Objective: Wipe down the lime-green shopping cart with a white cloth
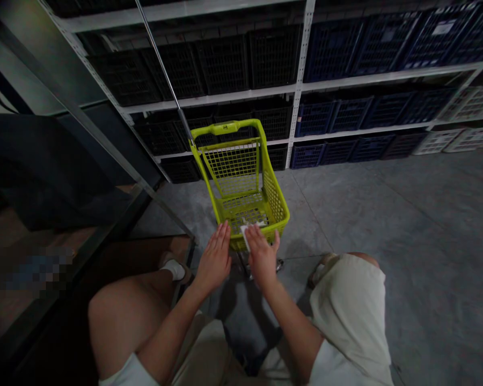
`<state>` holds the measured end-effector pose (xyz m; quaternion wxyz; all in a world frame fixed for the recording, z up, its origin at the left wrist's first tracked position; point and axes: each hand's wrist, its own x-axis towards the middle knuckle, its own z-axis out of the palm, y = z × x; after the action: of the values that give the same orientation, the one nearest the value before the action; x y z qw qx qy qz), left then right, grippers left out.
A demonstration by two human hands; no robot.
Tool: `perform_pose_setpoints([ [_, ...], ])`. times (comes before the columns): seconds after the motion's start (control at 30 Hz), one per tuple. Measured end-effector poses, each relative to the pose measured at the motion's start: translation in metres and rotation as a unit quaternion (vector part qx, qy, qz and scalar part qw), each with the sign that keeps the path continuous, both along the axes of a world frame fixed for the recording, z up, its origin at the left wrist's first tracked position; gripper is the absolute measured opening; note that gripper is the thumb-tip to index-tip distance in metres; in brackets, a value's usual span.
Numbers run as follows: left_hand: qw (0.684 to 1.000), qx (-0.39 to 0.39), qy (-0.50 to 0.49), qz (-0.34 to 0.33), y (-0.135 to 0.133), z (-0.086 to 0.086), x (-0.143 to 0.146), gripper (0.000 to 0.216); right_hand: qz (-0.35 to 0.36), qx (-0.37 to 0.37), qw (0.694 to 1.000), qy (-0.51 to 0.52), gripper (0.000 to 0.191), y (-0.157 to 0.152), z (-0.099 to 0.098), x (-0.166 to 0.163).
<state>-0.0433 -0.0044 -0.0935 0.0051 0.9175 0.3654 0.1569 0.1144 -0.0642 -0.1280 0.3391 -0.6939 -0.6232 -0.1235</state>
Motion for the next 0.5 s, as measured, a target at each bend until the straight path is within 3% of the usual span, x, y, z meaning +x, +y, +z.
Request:
perform_pose_setpoints([
  [0.1,1.0,-0.003,0.002,0.007,0.001,0.0,0.001,0.083,0.055,-0.01,0.998,-0.001,0.074,0.011,-0.001,-0.034],
  [0.17,1.0,-0.002,0.007,0.019,0.0,0.001,0.0,0.083,0.076,-0.012,0.997,-0.02,0.074,0.011,-0.001,-0.028],
  [0.3,1.0,0.007,0.005,0.023,-0.004,0.002,-0.001,0.086,0.071,-0.019,0.995,-0.061,0.078,-0.004,-0.007,0.035],
  [0.4,1.0,0.006,0.003,0.017,-0.006,0.001,0.0,0.086,-0.012,-0.009,0.999,-0.042,0.078,-0.015,-0.01,0.086],
  [0.5,1.0,-0.002,0.006,0.013,-0.008,-0.001,0.004,0.087,-0.084,0.002,0.996,-0.005,0.074,-0.013,-0.009,0.097],
])
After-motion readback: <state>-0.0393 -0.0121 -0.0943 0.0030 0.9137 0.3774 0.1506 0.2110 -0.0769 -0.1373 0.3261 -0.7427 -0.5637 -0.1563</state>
